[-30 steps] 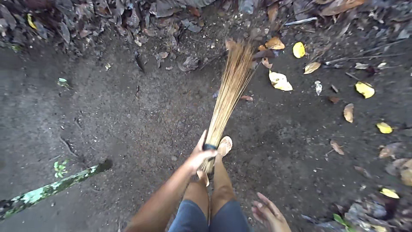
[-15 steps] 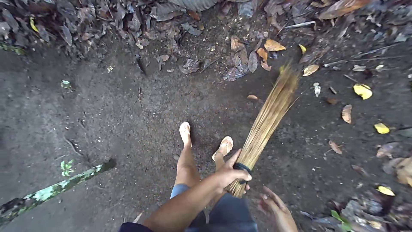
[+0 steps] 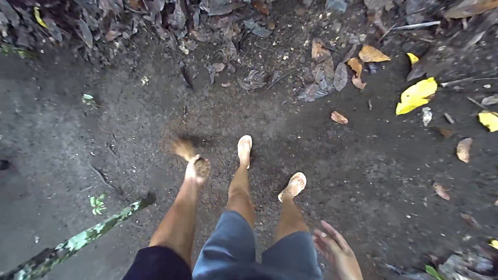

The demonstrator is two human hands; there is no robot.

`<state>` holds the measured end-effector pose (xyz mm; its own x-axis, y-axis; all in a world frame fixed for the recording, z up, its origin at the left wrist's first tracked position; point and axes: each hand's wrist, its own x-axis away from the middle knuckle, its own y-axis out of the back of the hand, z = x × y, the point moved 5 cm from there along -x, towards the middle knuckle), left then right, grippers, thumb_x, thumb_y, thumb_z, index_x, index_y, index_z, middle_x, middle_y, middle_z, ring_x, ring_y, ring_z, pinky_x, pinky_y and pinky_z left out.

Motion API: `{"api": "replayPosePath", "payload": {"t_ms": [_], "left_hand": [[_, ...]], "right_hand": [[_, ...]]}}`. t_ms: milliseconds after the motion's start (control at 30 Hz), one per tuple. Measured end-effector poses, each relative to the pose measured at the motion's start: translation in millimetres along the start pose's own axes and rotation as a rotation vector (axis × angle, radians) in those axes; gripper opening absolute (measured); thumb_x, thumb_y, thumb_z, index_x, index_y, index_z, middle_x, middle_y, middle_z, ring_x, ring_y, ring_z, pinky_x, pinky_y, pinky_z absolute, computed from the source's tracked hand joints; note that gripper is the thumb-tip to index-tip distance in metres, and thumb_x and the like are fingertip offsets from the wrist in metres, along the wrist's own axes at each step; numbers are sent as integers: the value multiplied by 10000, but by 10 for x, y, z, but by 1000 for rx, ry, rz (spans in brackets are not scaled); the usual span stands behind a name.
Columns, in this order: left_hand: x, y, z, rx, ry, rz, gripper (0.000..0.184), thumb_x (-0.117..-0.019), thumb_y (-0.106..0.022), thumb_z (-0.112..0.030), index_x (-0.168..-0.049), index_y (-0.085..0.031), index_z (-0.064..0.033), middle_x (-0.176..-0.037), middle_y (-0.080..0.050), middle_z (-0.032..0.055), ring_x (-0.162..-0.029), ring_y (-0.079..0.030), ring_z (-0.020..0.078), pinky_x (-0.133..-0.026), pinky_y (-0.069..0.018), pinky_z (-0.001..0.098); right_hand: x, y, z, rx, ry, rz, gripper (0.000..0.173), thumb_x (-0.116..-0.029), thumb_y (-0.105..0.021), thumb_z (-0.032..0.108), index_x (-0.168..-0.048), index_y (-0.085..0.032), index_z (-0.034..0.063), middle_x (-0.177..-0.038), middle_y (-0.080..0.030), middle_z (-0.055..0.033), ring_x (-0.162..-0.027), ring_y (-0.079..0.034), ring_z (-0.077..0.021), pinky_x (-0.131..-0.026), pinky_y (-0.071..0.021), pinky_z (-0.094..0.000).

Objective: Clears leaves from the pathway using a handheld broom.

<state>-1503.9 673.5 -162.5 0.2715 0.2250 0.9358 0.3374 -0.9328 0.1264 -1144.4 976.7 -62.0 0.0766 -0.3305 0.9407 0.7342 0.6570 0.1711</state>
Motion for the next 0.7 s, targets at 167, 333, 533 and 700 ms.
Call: {"api": "replayPosePath", "payload": {"t_ms": [167,333,533,700], "left_hand": [[230,-483,-45,-353,59,519,713,-976,-532,-121,-1580,-171,-235,-955,-621,129,-730,-666,233,-621,-597,362],[967,233,-589,-605,-59,596,1273,-723,-832,-177,-1647,40,-248,-1169,-629,159,-775,-691,242,-654,-622,402],[573,652,-708,-180,-64,168,585,-1026,-474,-150,-1549,-215,-196,-972,-637,141,-724,-675,232,-614,-598,365],[-35,-395,-522,14,157,319,187,-1062,-399,-210,-1139,-491,-67,-843,-629,101,-655,-656,191,-567,-583,317]], "right_hand": [[35,-661,206,81,-7,25,460,-1029,-498,76,-1473,-421,-19,-1053,-670,-120,-835,-692,-146,-766,-598,-313],[11,-1104,517,118,27,61,464,-1033,-504,84,-1477,-421,-19,-1076,-661,-139,-837,-697,-151,-765,-603,-318],[88,-1404,575,100,-6,91,475,-1036,-505,71,-1486,-396,-32,-1098,-644,-149,-857,-689,-146,-781,-595,-311],[111,-1405,466,97,-17,59,492,-1032,-511,94,-1494,-389,-27,-1108,-646,-153,-875,-686,-150,-799,-591,-324]]}}
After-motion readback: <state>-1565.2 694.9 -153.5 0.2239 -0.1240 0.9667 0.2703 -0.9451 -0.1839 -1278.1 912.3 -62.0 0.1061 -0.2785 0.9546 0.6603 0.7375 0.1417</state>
